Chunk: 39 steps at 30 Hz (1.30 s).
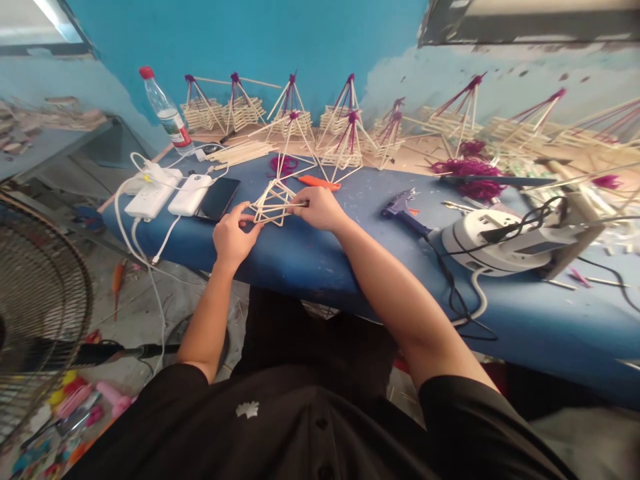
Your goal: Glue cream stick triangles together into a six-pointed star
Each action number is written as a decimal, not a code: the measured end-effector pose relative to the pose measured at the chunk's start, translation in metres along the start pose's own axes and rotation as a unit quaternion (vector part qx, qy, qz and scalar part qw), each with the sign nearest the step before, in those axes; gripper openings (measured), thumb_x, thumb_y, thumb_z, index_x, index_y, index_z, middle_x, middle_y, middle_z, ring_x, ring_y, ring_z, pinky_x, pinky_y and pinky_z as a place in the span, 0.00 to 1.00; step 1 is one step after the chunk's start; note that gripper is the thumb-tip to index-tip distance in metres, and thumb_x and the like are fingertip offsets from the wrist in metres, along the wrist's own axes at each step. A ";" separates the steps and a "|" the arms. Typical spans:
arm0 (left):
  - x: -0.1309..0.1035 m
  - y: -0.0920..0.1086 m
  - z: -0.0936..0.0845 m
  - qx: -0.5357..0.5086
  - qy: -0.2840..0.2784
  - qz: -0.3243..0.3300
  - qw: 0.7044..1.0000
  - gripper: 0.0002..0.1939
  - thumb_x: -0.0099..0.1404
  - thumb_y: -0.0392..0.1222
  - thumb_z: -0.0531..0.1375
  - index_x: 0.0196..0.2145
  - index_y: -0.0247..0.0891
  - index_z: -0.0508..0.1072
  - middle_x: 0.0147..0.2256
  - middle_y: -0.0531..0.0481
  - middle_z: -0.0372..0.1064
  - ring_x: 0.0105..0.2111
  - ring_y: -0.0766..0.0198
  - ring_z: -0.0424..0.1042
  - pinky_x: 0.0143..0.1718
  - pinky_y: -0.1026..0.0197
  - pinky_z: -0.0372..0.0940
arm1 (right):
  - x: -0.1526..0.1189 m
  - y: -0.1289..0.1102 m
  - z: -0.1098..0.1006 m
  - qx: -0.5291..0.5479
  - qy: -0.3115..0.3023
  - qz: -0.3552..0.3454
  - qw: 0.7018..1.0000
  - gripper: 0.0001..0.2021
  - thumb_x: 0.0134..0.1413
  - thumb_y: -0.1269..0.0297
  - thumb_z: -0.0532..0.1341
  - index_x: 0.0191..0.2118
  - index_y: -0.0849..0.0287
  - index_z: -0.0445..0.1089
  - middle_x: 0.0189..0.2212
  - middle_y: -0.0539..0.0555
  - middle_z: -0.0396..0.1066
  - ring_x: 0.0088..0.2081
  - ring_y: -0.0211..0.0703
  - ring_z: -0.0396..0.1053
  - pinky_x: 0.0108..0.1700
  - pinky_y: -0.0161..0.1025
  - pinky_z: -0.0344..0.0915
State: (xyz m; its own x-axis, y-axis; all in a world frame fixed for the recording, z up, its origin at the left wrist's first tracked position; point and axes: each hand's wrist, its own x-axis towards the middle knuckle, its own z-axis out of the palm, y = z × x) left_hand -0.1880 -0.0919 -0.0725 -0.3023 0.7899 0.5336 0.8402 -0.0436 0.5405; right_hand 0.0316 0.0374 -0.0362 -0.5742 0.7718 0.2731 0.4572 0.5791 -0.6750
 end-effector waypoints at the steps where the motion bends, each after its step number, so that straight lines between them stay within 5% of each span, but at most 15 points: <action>1: 0.000 -0.001 0.001 -0.002 0.000 -0.001 1.000 0.28 0.63 0.42 0.76 0.59 0.43 0.78 0.42 0.48 0.86 0.39 0.54 0.82 0.49 0.52 0.76 | -0.001 0.000 -0.001 0.006 0.007 0.007 1.000 0.09 0.57 0.60 0.69 0.36 0.59 0.85 0.34 0.54 0.80 0.35 0.42 0.71 0.44 0.42 0.66; 7: -0.002 -0.002 0.000 -0.022 -0.003 0.014 1.000 0.21 0.65 0.39 0.73 0.55 0.41 0.81 0.42 0.47 0.86 0.39 0.55 0.82 0.50 0.52 0.76 | -0.001 -0.001 -0.007 0.037 0.037 0.040 0.998 0.13 0.59 0.55 0.68 0.35 0.62 0.81 0.24 0.48 0.69 0.29 0.36 0.60 0.38 0.39 0.56; 12: -0.002 0.001 -0.004 -0.035 -0.007 0.043 0.998 0.02 0.67 0.39 0.71 0.39 0.43 0.86 0.40 0.47 0.86 0.39 0.54 0.82 0.49 0.52 0.76 | -0.001 -0.003 -0.008 0.051 0.055 0.052 0.996 0.17 0.65 0.55 0.64 0.29 0.62 0.74 0.22 0.47 0.61 0.29 0.35 0.56 0.38 0.40 0.53; 15: -0.002 0.004 -0.004 -0.051 0.004 0.055 0.997 0.03 0.68 0.40 0.70 0.37 0.41 0.86 0.39 0.46 0.86 0.38 0.56 0.83 0.46 0.54 0.76 | -0.002 -0.004 -0.008 0.059 0.062 0.053 0.995 0.17 0.65 0.55 0.64 0.29 0.61 0.73 0.21 0.46 0.58 0.28 0.35 0.55 0.37 0.40 0.51; 21: 0.000 0.005 0.001 -0.072 0.055 0.070 0.993 0.04 0.69 0.39 0.69 0.36 0.39 0.85 0.39 0.46 0.86 0.37 0.58 0.83 0.46 0.56 0.76 | 0.000 -0.003 -0.009 0.078 0.098 0.047 0.991 0.17 0.66 0.54 0.63 0.30 0.61 0.76 0.23 0.48 0.65 0.30 0.36 0.59 0.38 0.39 0.55; 28: 0.007 0.006 0.006 -0.072 0.071 0.093 0.990 0.06 0.72 0.41 0.67 0.37 0.39 0.84 0.40 0.46 0.85 0.42 0.56 0.84 0.51 0.54 0.77 | -0.002 -0.002 -0.004 0.098 0.073 0.038 0.992 0.19 0.57 0.47 0.71 0.32 0.61 0.82 0.24 0.50 0.70 0.31 0.37 0.64 0.38 0.38 0.60; 33: 0.019 0.004 0.010 -0.055 0.040 0.095 0.993 0.08 0.73 0.43 0.67 0.44 0.38 0.83 0.43 0.45 0.85 0.42 0.57 0.84 0.53 0.53 0.77 | -0.006 -0.002 -0.012 0.104 0.099 0.063 0.988 0.14 0.53 0.54 0.72 0.34 0.61 0.85 0.22 0.49 0.70 0.29 0.36 0.62 0.36 0.38 0.58; 36: 0.025 0.001 0.010 -0.042 -0.019 0.110 0.993 0.17 0.70 0.46 0.71 0.53 0.38 0.81 0.50 0.43 0.85 0.51 0.52 0.84 0.60 0.49 0.76 | -0.011 -0.002 -0.022 0.104 0.139 0.078 0.982 0.14 0.53 0.54 0.71 0.32 0.62 0.84 0.22 0.50 0.70 0.28 0.35 0.61 0.35 0.38 0.56; 39: 0.025 0.001 0.009 -0.020 -0.097 0.140 0.985 0.18 0.67 0.49 0.74 0.51 0.40 0.84 0.56 0.43 0.82 0.62 0.46 0.79 0.68 0.42 0.71 | -0.016 -0.002 -0.029 0.114 0.165 0.092 0.975 0.16 0.53 0.52 0.70 0.31 0.63 0.83 0.21 0.50 0.70 0.27 0.35 0.60 0.33 0.37 0.55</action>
State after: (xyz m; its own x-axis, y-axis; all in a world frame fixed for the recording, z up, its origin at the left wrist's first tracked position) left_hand -0.1908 -0.0666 -0.0649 0.0338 0.8458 0.5325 0.8585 -0.2973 0.4178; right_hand 0.0603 0.0317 -0.0194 -0.2290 0.9215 0.3138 0.3478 0.3785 -0.8578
